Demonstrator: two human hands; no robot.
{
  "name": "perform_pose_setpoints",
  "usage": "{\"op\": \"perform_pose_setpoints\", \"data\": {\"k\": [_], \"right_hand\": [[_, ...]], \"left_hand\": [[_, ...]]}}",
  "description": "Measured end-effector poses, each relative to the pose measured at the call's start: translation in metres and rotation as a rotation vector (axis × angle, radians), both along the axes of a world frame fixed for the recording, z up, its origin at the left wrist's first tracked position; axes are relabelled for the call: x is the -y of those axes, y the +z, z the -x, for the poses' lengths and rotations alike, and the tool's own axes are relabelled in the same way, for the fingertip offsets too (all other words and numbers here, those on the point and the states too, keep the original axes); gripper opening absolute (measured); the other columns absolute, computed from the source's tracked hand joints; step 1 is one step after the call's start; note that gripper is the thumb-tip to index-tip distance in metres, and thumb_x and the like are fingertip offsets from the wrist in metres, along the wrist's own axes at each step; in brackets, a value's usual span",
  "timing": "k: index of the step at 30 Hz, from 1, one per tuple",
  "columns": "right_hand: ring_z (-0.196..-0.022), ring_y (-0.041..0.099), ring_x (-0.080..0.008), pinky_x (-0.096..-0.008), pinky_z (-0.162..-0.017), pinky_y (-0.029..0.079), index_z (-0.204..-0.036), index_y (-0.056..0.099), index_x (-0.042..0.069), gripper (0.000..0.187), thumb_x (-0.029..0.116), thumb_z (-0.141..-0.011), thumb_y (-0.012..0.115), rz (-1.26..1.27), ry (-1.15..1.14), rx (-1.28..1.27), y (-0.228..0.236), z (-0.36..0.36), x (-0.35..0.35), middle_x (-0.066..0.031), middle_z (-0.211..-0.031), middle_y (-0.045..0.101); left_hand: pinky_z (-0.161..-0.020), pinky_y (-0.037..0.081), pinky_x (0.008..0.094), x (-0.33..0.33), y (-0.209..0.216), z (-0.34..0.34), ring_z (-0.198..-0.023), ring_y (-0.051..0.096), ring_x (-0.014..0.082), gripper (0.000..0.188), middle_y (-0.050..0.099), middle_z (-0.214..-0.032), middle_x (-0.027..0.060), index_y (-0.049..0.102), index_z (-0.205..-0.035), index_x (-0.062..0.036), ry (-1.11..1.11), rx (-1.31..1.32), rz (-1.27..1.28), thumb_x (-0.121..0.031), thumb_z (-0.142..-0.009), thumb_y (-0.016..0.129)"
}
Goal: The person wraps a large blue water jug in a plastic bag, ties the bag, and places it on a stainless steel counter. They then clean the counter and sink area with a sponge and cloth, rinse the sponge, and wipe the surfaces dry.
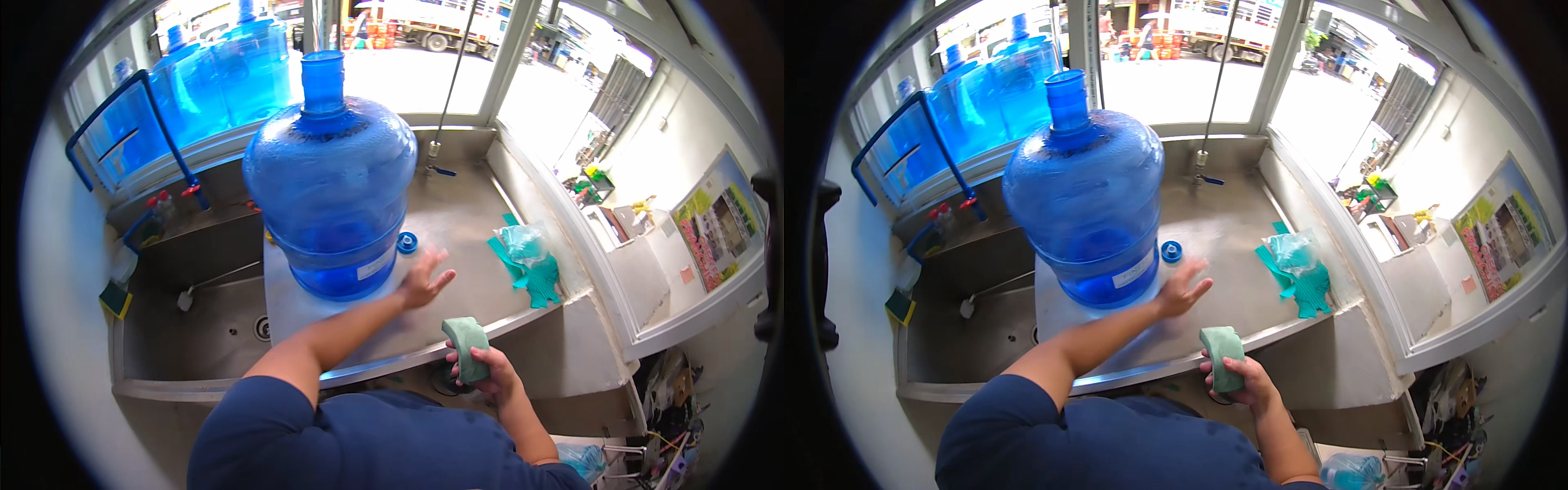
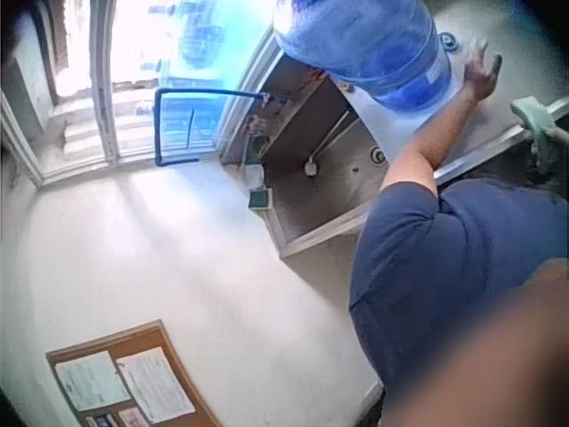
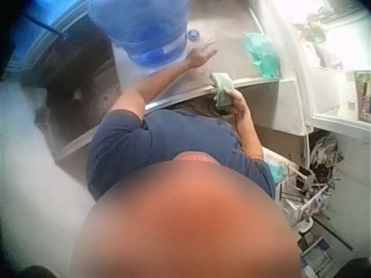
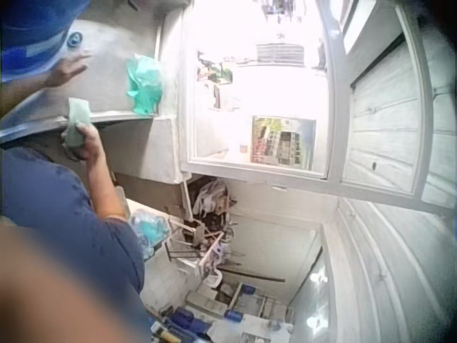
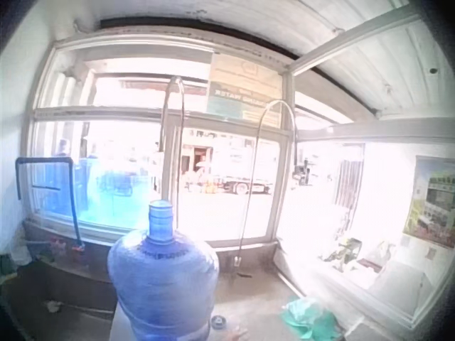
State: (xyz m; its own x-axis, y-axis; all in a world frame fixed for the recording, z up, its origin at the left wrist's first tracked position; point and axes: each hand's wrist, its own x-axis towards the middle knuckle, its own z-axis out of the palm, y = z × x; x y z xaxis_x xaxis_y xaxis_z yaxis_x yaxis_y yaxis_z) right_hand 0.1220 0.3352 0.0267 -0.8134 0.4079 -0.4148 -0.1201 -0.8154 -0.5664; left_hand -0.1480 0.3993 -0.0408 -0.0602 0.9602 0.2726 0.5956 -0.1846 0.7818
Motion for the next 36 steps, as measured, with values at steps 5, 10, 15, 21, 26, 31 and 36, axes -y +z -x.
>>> {"op": "perform_pose_setpoints", "data": {"k": [5,10,15,21,26,31,36], "right_hand": [[-0.094,0.067,-0.0293,-0.0473,-0.080,0.059,-0.135,0.046,-0.003,0.063,0.025,-0.085,0.071,0.067,0.437,-0.279,0.008,0.084,-0.011,-0.0173,-0.111,0.063],[-0.094,0.066,-0.0306,-0.0487,-0.081,0.059,-0.130,0.049,0.000,0.052,0.020,-0.087,0.069,0.093,0.973,-0.405,0.013,0.219,0.010,-0.0188,-0.115,0.063],[-0.087,0.067,-0.0259,-0.0370,-0.067,0.059,-0.119,0.057,0.001,0.030,0.007,-0.090,0.063,-0.102,1.117,-0.180,0.021,0.329,0.067,-0.0180,-0.115,0.065],[-0.067,0.063,-0.0141,-0.0261,-0.047,0.043,-0.089,0.068,0.005,0.024,0.020,-0.076,0.082,-0.628,1.076,0.115,-0.023,0.452,0.141,-0.0079,-0.087,0.070],[-0.076,0.068,-0.0270,-0.0373,-0.059,0.050,-0.097,0.070,0.005,0.038,0.036,-0.077,0.077,-1.267,0.912,0.377,-0.099,0.485,0.190,-0.0135,-0.090,0.072],[-0.104,0.064,-0.0428,-0.0483,-0.090,0.049,-0.108,0.067,0.006,0.044,0.043,-0.087,0.058,-1.645,0.744,0.247,-0.165,0.491,0.195,-0.0230,-0.110,0.068],[-0.113,0.060,-0.0416,-0.0472,-0.094,0.048,-0.117,0.067,0.007,0.046,0.041,-0.089,0.054,-1.539,0.765,0.386,-0.200,0.506,0.187,-0.0241,-0.118,0.065]], "left_hand": [[-0.113,0.034,0.0472,0.121,0.045,0.025,-0.137,0.043,0.0309,0.077,0.043,-0.149,0.0153,0.032,-0.151,-0.0104,-0.432,1.456,0.245,-0.062,-0.096,0.047],[-0.112,0.036,0.0478,0.187,0.095,0.090,-0.132,0.047,0.0362,0.083,0.048,-0.143,0.0189,0.028,-0.152,-0.0102,-0.234,1.372,-0.063,-0.064,-0.092,0.051],[-0.105,0.043,0.0417,0.274,0.116,0.169,-0.121,0.055,0.0288,0.078,0.057,-0.123,0.0151,0.038,-0.145,-0.0063,-0.049,0.987,-0.326,-0.062,-0.093,0.053],[-0.076,0.049,0.0284,0.328,0.062,0.247,-0.082,0.060,0.0142,0.055,0.061,-0.085,0.0056,0.063,-0.107,-0.0023,0.454,0.450,-0.266,-0.056,-0.096,0.053],[-0.050,0.045,0.0264,0.337,-0.022,0.287,-0.050,0.052,0.0092,0.062,0.053,-0.059,-0.0007,0.065,-0.086,-0.0034,0.880,0.540,-0.044,-0.060,-0.098,0.044],[-0.055,0.047,0.0344,0.326,-0.065,0.290,-0.053,0.057,0.0195,0.073,0.056,-0.056,0.0065,0.060,-0.064,-0.0057,1.068,0.278,0.067,-0.065,-0.099,0.035],[-0.065,0.046,0.0446,0.311,-0.063,0.293,-0.063,0.060,0.0337,0.070,0.058,-0.059,0.0147,0.059,-0.061,-0.0038,1.086,0.183,0.086,-0.056,-0.102,0.034]]}}
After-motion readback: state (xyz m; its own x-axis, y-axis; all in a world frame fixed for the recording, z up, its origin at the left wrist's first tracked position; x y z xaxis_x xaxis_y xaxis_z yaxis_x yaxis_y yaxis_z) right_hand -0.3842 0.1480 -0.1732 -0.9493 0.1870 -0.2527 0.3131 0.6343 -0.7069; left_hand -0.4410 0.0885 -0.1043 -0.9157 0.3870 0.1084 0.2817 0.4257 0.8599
